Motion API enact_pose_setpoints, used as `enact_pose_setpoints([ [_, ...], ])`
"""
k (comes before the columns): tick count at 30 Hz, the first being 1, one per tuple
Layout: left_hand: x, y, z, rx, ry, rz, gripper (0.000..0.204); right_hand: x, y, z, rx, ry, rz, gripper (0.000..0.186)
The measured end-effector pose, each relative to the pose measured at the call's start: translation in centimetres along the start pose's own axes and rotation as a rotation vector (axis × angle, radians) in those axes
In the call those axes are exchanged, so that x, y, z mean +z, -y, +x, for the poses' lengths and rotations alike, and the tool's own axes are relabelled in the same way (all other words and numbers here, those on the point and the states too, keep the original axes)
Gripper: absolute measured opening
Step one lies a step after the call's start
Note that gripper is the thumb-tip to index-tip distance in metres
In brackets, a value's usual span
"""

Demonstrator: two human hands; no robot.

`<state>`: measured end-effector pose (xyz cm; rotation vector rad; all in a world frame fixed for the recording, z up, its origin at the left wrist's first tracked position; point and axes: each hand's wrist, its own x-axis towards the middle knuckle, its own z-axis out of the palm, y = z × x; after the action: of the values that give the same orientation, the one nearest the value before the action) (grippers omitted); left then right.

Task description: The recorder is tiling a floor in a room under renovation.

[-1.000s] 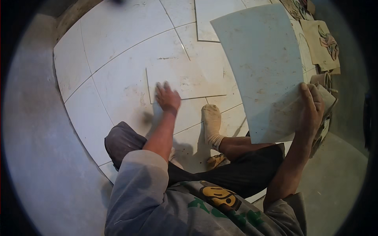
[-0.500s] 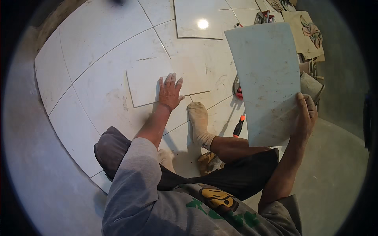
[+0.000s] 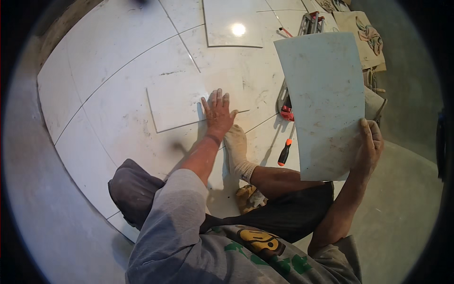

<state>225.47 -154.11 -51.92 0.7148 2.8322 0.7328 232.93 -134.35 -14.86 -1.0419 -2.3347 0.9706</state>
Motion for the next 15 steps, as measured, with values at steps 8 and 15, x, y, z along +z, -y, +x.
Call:
enact_pose_setpoints([
  [8, -4.0, 6.1, -2.1, -0.676, -0.171, -0.172, 0.047, 5.4, 2.4, 1.4, -0.166, 0.156, -0.044, 0.028],
  [15, -12.0, 17.3, -2.4, -0.938, -0.279, -1.040, 0.048, 20.1, -1.5, 4.6, -0.387, 0.765, -0.165, 0.030],
])
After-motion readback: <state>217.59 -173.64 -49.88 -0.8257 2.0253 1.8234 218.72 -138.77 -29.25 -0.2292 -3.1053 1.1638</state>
